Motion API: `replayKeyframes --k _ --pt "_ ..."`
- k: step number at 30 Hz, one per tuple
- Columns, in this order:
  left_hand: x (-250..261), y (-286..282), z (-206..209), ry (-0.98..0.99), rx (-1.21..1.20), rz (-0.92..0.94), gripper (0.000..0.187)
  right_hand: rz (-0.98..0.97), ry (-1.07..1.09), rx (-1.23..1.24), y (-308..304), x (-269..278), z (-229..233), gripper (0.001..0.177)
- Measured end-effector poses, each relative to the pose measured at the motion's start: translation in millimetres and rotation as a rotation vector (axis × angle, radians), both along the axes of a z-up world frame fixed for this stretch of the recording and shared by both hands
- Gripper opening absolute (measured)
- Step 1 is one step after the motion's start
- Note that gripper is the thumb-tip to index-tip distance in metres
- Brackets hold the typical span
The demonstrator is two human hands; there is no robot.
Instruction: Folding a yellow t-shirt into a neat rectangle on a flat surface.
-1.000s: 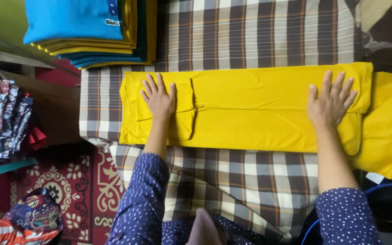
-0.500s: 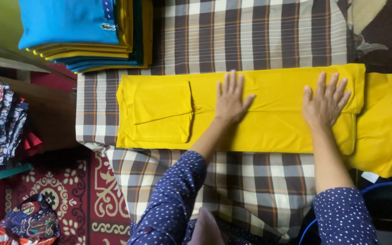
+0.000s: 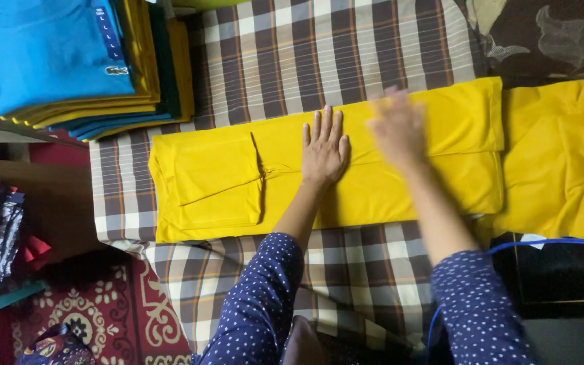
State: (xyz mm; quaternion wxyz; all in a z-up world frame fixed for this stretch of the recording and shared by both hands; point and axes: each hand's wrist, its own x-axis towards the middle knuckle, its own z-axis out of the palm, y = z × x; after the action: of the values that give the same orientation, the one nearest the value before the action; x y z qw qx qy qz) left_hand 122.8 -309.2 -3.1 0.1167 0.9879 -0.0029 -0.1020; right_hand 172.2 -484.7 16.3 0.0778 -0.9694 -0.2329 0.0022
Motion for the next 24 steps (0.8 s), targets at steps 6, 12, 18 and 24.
replayKeyframes --k 6,12,18,24 --pt "1 -2 7 0.014 0.000 -0.001 0.069 -0.542 0.105 0.106 -142 -2 -25 0.057" --pt "-8 -22 3 -0.069 -0.028 -0.049 0.087 -0.791 -0.198 0.189 -202 -32 -115 0.058" --pt "-36 -131 -7 -0.199 -0.005 -0.338 0.072 -0.810 -0.170 0.353 -224 -22 -104 0.056" --pt "-32 -164 -23 -0.101 0.051 -0.415 0.065 -0.828 0.593 1.359 -182 -38 2 0.051"
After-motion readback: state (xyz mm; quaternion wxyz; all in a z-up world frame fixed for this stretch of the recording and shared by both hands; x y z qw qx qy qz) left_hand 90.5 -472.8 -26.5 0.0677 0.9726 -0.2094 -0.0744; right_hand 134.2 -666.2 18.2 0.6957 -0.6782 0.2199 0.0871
